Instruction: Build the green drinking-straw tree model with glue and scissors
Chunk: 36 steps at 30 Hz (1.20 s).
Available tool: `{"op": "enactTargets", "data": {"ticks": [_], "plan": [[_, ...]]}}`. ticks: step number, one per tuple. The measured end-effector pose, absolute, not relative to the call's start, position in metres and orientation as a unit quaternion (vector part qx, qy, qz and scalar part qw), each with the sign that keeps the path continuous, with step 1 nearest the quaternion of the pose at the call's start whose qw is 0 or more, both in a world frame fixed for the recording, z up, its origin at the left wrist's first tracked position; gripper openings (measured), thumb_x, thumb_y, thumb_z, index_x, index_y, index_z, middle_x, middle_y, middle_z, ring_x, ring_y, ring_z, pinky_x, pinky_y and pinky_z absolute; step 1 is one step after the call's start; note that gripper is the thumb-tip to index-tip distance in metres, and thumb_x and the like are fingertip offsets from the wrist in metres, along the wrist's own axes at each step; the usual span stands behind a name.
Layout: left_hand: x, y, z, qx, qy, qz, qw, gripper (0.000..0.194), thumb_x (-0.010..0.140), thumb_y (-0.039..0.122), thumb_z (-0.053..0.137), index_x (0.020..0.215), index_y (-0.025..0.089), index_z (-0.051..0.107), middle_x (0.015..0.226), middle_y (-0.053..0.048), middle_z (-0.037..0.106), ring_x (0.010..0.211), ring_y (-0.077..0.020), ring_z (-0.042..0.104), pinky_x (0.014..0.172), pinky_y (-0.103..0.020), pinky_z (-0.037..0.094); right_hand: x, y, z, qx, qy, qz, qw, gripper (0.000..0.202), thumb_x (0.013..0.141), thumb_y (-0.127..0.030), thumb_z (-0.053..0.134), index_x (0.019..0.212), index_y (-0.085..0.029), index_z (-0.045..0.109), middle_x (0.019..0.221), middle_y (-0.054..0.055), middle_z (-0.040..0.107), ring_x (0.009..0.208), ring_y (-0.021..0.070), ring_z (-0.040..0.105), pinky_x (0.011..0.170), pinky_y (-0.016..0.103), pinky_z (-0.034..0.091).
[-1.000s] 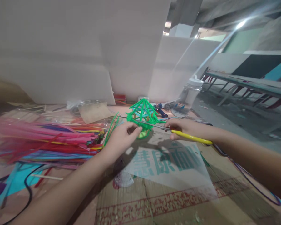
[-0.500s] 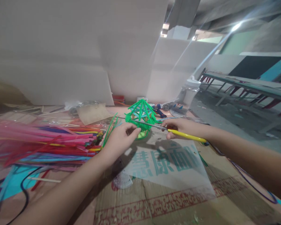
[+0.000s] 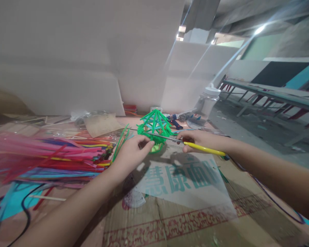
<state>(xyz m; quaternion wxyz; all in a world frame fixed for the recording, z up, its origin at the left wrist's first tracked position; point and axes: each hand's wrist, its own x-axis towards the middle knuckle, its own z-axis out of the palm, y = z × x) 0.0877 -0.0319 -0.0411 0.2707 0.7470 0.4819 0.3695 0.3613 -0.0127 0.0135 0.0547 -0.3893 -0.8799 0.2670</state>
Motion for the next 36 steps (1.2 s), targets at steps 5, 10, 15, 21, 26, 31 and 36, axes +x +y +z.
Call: {"op": "enactTargets", "data": {"ticks": [5,10,15,21,26,31,36], "plan": [[0.088,-0.032,-0.039,0.749,0.481,0.369,0.267,0.024,0.088,0.036,0.055,0.073,0.019,0.063,0.071,0.000,0.063,0.068,-0.0171,0.057,0.064,-0.029,0.039,0.360,-0.013,0.016,-0.396,-0.878,0.262,0.052,0.039,0.088,-0.056,0.057,0.099,-0.019,0.056,0.080,-0.001,0.051,0.068,0.0129,0.044,0.061,0.024,0.034],[0.087,-0.032,-0.038,0.747,0.485,0.366,0.269,0.025,0.089,0.037,0.054,0.074,0.019,0.063,0.072,0.000,0.063,0.069,-0.0172,0.056,0.065,-0.028,0.038,0.361,-0.014,0.016,-0.409,-0.876,0.250,0.049,0.042,0.086,-0.058,0.058,0.099,-0.018,0.059,0.080,-0.001,0.052,0.068,0.0134,0.045,0.062,0.025,0.035],[0.087,-0.031,-0.040,0.745,0.490,0.357,0.278,0.027,0.088,0.040,0.053,0.075,0.018,0.063,0.074,0.000,0.064,0.070,-0.0175,0.056,0.065,-0.028,0.038,0.359,-0.016,0.013,-0.434,-0.865,0.245,0.058,0.047,0.081,-0.062,0.062,0.096,-0.018,0.063,0.081,0.001,0.057,0.070,0.0153,0.049,0.062,0.026,0.035],[0.076,-0.035,-0.023,0.779,0.495,0.264,0.279,0.030,0.087,0.043,0.049,0.075,0.019,0.063,0.069,0.000,0.063,0.064,-0.0171,0.055,0.058,-0.027,0.035,0.361,-0.020,0.016,-0.442,-0.849,0.291,0.020,0.044,0.080,-0.060,0.063,0.095,-0.018,0.065,0.079,0.001,0.061,0.068,0.0153,0.050,0.059,0.025,0.036],[0.034,-0.034,0.005,0.827,0.508,0.133,0.203,0.036,0.084,0.049,0.049,0.063,0.021,0.058,0.057,0.001,0.059,0.055,-0.0175,0.054,0.051,-0.026,0.030,0.366,-0.039,0.001,-0.450,-0.837,0.310,0.027,0.042,0.078,-0.052,0.068,0.102,-0.018,0.066,0.084,0.003,0.064,0.074,0.0175,0.055,0.064,0.026,0.041],[0.013,-0.015,0.000,0.802,0.583,0.084,0.100,0.035,0.085,0.044,0.045,0.070,0.022,0.068,0.063,-0.005,0.068,0.059,-0.0234,0.062,0.054,-0.030,0.037,0.360,-0.061,-0.039,-0.410,-0.866,0.286,0.012,0.038,0.079,-0.022,0.065,0.117,-0.024,0.066,0.105,0.004,0.069,0.093,0.0208,0.063,0.078,0.028,0.047],[0.021,-0.005,-0.017,0.790,0.597,0.135,0.022,0.038,0.088,0.036,0.042,0.098,0.019,0.075,0.100,-0.014,0.075,0.091,-0.0342,0.068,0.074,-0.040,0.048,0.355,-0.064,-0.057,-0.364,-0.906,0.212,0.050,0.047,0.083,-0.018,0.059,0.129,-0.025,0.061,0.122,0.010,0.063,0.110,0.0232,0.060,0.093,0.034,0.046]]}}
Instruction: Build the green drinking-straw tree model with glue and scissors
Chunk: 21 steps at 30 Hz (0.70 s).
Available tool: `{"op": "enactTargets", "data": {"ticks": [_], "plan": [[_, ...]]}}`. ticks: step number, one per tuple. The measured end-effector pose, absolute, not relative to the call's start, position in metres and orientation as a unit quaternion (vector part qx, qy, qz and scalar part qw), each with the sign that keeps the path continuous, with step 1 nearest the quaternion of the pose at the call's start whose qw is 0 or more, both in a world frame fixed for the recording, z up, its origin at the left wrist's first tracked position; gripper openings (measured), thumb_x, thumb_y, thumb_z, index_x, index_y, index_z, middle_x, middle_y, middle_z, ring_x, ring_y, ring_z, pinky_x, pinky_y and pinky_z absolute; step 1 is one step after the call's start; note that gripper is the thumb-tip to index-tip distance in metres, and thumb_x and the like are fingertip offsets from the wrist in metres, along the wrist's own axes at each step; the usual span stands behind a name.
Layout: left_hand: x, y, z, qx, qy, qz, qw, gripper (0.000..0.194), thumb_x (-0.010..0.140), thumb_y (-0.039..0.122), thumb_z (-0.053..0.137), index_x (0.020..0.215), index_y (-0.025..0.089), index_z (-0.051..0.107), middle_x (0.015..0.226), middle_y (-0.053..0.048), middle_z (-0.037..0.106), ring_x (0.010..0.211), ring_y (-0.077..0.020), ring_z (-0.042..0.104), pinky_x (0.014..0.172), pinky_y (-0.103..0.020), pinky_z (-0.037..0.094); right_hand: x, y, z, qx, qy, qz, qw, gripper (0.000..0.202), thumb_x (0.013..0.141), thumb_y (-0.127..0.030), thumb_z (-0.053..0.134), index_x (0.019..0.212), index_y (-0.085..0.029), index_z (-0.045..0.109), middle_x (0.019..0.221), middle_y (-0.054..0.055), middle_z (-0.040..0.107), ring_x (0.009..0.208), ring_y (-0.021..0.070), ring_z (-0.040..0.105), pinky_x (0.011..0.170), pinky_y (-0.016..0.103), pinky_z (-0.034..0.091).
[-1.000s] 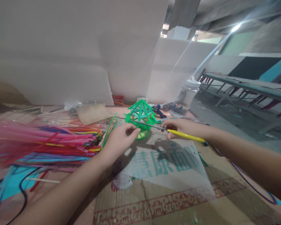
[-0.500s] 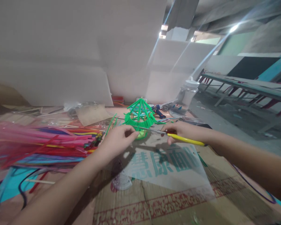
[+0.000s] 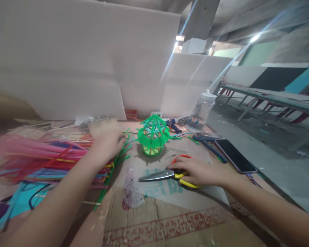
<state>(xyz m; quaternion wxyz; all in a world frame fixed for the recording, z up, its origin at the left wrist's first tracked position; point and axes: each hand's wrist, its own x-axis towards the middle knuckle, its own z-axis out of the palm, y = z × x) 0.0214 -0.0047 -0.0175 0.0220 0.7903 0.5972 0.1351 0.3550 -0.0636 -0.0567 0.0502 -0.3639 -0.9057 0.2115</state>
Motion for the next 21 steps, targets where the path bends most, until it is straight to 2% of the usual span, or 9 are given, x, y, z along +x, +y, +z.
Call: {"op": "enactTargets", "data": {"ticks": [4,6,7,9,11,14,19,21], "plan": [[0.033,-0.004,-0.029,0.775,0.564,0.279,0.064,0.040,0.091,0.041,0.046,0.114,0.018,0.069,0.115,-0.011,0.072,0.101,-0.0284,0.067,0.087,-0.039,0.050,0.360,-0.060,-0.050,-0.349,-0.909,0.217,0.067,0.044,0.087,-0.025,0.061,0.131,-0.026,0.061,0.124,0.010,0.061,0.107,0.0221,0.061,0.092,0.034,0.047],[0.038,-0.001,-0.031,0.773,0.532,0.336,0.082,0.042,0.091,0.043,0.048,0.118,0.017,0.066,0.120,-0.011,0.069,0.104,-0.0266,0.065,0.090,-0.038,0.050,0.363,-0.055,-0.044,-0.368,-0.900,0.217,0.088,0.032,0.088,-0.031,0.061,0.119,-0.024,0.069,0.112,0.009,0.068,0.099,0.0210,0.063,0.086,0.032,0.047],[0.040,0.000,-0.030,0.771,0.518,0.361,0.086,0.043,0.091,0.044,0.049,0.119,0.017,0.065,0.120,-0.011,0.068,0.106,-0.0261,0.065,0.091,-0.038,0.050,0.364,-0.051,-0.041,-0.396,-0.888,0.205,0.117,0.025,0.090,-0.034,0.059,0.107,-0.023,0.073,0.101,0.007,0.070,0.091,0.0203,0.063,0.082,0.031,0.047],[0.046,0.005,-0.024,0.757,0.505,0.403,0.096,0.044,0.090,0.047,0.050,0.118,0.017,0.065,0.119,-0.011,0.068,0.104,-0.0256,0.064,0.091,-0.038,0.051,0.362,-0.041,-0.033,-0.464,-0.845,0.162,0.210,0.027,0.092,-0.038,0.054,0.082,-0.020,0.072,0.080,0.004,0.069,0.076,0.0186,0.061,0.071,0.030,0.045],[0.054,0.012,-0.013,0.734,0.512,0.427,0.129,0.044,0.089,0.050,0.053,0.114,0.017,0.067,0.116,-0.010,0.069,0.099,-0.0251,0.066,0.089,-0.039,0.051,0.356,-0.028,-0.022,-0.508,-0.790,0.127,0.319,0.031,0.090,-0.040,0.053,0.072,-0.019,0.066,0.071,0.003,0.066,0.068,0.0173,0.057,0.065,0.029,0.041],[0.070,0.023,0.001,0.734,0.484,0.435,0.194,0.045,0.085,0.053,0.058,0.112,0.018,0.069,0.116,-0.009,0.070,0.102,-0.0248,0.066,0.093,-0.038,0.050,0.342,-0.008,-0.008,-0.503,-0.735,0.148,0.429,0.026,0.084,-0.042,0.060,0.074,-0.018,0.064,0.069,0.001,0.063,0.065,0.0155,0.053,0.062,0.027,0.039],[0.086,0.032,0.002,0.749,0.446,0.443,0.208,0.053,0.084,0.054,0.061,0.120,0.016,0.065,0.120,-0.012,0.068,0.108,-0.0257,0.064,0.097,-0.040,0.049,0.328,0.016,-0.022,-0.497,-0.702,0.177,0.478,0.032,0.087,-0.046,0.054,0.072,-0.019,0.059,0.066,0.000,0.060,0.065,0.0156,0.054,0.063,0.027,0.042],[0.084,0.032,-0.003,0.754,0.445,0.445,0.188,0.053,0.085,0.054,0.059,0.122,0.016,0.064,0.125,-0.013,0.065,0.111,-0.0266,0.063,0.099,-0.041,0.048,0.330,0.021,-0.036,-0.492,-0.693,0.192,0.490,0.031,0.087,-0.048,0.055,0.077,-0.019,0.060,0.074,0.002,0.064,0.073,0.0173,0.057,0.068,0.029,0.045]]}}
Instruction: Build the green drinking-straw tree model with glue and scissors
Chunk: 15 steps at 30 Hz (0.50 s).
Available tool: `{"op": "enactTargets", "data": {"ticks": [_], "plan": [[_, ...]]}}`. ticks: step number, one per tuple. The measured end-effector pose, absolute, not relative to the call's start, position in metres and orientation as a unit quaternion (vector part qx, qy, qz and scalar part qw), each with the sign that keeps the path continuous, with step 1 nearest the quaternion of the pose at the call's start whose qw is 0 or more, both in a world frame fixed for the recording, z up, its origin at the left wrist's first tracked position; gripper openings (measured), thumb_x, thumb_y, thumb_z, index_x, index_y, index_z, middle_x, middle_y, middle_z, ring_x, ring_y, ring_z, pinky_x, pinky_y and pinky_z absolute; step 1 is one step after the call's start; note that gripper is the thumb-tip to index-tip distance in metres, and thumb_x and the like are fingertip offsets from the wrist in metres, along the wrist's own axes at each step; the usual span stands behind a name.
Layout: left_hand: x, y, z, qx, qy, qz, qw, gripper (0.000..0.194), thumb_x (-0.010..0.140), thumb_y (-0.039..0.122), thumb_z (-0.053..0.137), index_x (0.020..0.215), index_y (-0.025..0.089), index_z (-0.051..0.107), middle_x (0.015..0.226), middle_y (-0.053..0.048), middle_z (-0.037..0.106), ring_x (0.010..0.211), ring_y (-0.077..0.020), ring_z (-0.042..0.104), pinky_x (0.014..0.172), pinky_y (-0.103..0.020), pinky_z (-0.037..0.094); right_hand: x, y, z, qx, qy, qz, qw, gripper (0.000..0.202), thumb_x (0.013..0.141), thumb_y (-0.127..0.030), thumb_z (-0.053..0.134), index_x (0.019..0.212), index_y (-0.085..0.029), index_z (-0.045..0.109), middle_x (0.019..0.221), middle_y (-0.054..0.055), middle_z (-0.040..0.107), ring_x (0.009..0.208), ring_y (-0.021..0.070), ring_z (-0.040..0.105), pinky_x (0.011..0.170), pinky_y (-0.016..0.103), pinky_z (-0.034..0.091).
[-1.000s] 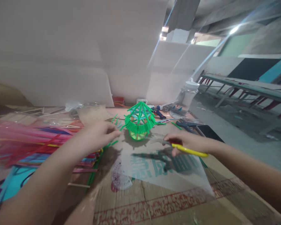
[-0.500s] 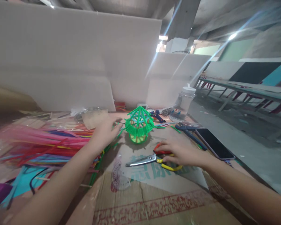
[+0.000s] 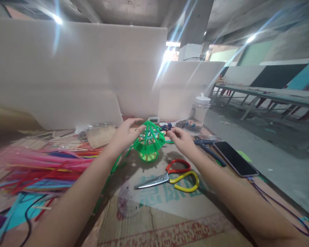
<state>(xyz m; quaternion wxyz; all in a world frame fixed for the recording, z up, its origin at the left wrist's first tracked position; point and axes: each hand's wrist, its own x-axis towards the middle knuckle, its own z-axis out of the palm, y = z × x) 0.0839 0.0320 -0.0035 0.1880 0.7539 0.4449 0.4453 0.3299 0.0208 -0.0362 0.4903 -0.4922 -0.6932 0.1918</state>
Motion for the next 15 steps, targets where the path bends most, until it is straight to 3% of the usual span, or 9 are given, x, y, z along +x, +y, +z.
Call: {"op": "enactTargets", "data": {"ticks": [3,5,10,15], "plan": [[0.076,0.030,-0.011,0.749,0.465,0.423,0.210,0.060,0.085,0.060,0.055,0.125,0.015,0.061,0.128,-0.015,0.063,0.107,-0.0283,0.065,0.094,-0.043,0.051,0.334,0.024,-0.054,-0.479,-0.684,0.239,0.495,0.034,0.088,-0.050,0.054,0.100,-0.019,0.064,0.097,0.007,0.069,0.086,0.0193,0.062,0.077,0.032,0.050],[0.072,0.029,-0.013,0.751,0.462,0.407,0.240,0.064,0.087,0.064,0.050,0.126,0.015,0.060,0.128,-0.015,0.064,0.109,-0.0289,0.064,0.093,-0.042,0.052,0.335,0.023,-0.062,-0.466,-0.684,0.290,0.481,0.040,0.090,-0.051,0.051,0.111,-0.020,0.063,0.105,0.008,0.069,0.085,0.0191,0.065,0.076,0.034,0.054],[0.070,0.033,-0.014,0.754,0.421,0.399,0.309,0.074,0.090,0.074,0.030,0.127,0.019,0.063,0.130,-0.013,0.064,0.121,-0.0301,0.059,0.099,-0.041,0.048,0.329,0.005,-0.069,-0.442,-0.668,0.393,0.452,0.045,0.091,-0.053,0.050,0.119,-0.020,0.062,0.094,0.007,0.071,0.078,0.0185,0.069,0.076,0.036,0.058],[0.070,0.045,-0.023,0.662,0.434,0.430,0.434,0.072,0.098,0.061,0.009,0.149,0.021,0.039,0.152,-0.011,0.044,0.136,-0.0285,0.047,0.104,-0.046,0.044,0.323,-0.020,-0.066,-0.425,-0.634,0.483,0.429,0.046,0.088,-0.053,0.055,0.119,-0.019,0.059,0.089,0.006,0.069,0.077,0.0176,0.067,0.072,0.033,0.056]]}}
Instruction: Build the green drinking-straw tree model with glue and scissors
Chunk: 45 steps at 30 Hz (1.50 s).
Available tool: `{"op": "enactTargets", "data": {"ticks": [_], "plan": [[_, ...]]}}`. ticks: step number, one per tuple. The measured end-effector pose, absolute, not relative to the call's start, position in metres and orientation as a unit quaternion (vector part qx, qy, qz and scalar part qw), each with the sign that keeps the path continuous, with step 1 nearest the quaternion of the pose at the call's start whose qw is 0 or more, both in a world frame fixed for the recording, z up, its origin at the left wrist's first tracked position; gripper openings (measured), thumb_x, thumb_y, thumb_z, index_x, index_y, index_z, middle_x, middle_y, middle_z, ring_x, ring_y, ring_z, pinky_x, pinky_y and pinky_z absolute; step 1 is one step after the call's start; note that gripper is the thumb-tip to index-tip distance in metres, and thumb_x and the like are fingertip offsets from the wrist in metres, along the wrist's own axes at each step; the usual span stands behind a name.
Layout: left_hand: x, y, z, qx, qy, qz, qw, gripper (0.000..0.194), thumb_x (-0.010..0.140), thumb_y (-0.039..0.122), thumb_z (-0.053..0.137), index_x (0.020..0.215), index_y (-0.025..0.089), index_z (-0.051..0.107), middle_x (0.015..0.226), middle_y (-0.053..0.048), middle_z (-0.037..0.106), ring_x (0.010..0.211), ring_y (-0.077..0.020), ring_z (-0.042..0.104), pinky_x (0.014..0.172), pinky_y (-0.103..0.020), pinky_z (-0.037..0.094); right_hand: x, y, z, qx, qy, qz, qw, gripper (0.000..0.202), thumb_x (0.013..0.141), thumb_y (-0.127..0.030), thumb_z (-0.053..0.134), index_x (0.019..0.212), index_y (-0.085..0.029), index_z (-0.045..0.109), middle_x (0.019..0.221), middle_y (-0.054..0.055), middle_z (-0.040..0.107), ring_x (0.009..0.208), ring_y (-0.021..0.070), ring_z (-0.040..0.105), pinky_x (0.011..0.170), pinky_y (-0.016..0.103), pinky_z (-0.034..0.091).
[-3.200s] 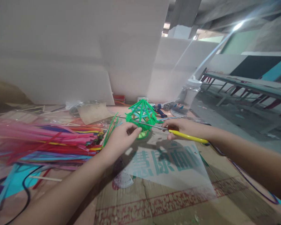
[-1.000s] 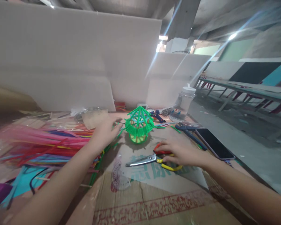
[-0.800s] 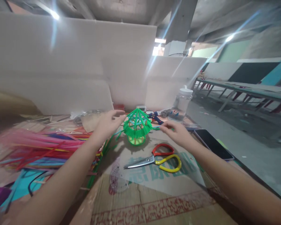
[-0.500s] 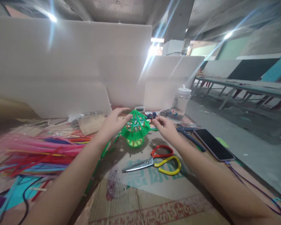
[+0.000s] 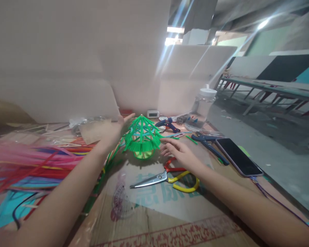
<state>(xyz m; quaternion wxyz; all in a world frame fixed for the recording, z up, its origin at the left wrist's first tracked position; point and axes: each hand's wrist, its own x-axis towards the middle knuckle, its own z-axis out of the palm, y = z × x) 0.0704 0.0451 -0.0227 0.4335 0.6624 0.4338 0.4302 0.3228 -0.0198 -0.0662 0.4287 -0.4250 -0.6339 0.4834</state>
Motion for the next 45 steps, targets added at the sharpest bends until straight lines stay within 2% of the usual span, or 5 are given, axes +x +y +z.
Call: {"op": "enactTargets", "data": {"ticks": [9,16,24,36,45], "plan": [[0.062,0.028,-0.002,0.704,0.483,0.461,0.244,0.048,0.085,0.056,0.058,0.113,0.017,0.065,0.119,-0.010,0.069,0.113,-0.0260,0.062,0.099,-0.038,0.046,0.325,-0.026,-0.073,-0.439,-0.674,0.397,0.442,0.025,0.091,-0.045,0.053,0.092,-0.019,0.056,0.084,0.003,0.061,0.078,0.0163,0.061,0.071,0.031,0.051],[0.062,0.004,0.017,0.799,0.448,0.400,0.039,0.021,0.086,0.039,0.059,0.084,0.020,0.069,0.105,-0.006,0.067,0.103,-0.0219,0.062,0.098,-0.037,0.045,0.324,-0.017,-0.095,-0.492,-0.650,0.350,0.462,0.027,0.089,-0.048,0.054,0.085,-0.022,0.050,0.075,0.000,0.057,0.069,0.0160,0.058,0.063,0.029,0.050],[0.055,0.005,0.010,0.869,0.384,0.306,-0.069,0.031,0.094,0.038,0.050,0.099,0.020,0.075,0.127,-0.010,0.063,0.120,-0.0268,0.055,0.103,-0.045,0.042,0.323,-0.017,-0.095,-0.499,-0.653,0.358,0.444,0.031,0.088,-0.049,0.054,0.097,-0.019,0.059,0.091,0.005,0.064,0.077,0.0175,0.061,0.064,0.030,0.052],[0.063,-0.003,0.016,0.864,0.394,0.312,-0.035,0.032,0.095,0.038,0.046,0.095,0.019,0.073,0.128,-0.010,0.062,0.124,-0.0264,0.053,0.106,-0.045,0.041,0.323,-0.018,-0.095,-0.492,-0.662,0.333,0.457,0.025,0.088,-0.044,0.055,0.093,-0.019,0.060,0.090,0.005,0.065,0.082,0.0191,0.062,0.072,0.032,0.051],[0.069,0.018,0.015,0.760,0.448,0.455,0.120,0.031,0.091,0.039,0.052,0.106,0.018,0.070,0.113,-0.006,0.071,0.108,-0.0220,0.063,0.097,-0.034,0.047,0.313,0.011,0.004,-0.444,-0.714,0.206,0.501,0.022,0.088,-0.039,0.059,0.094,-0.020,0.070,0.098,0.007,0.071,0.092,0.0218,0.065,0.083,0.037,0.052]]}}
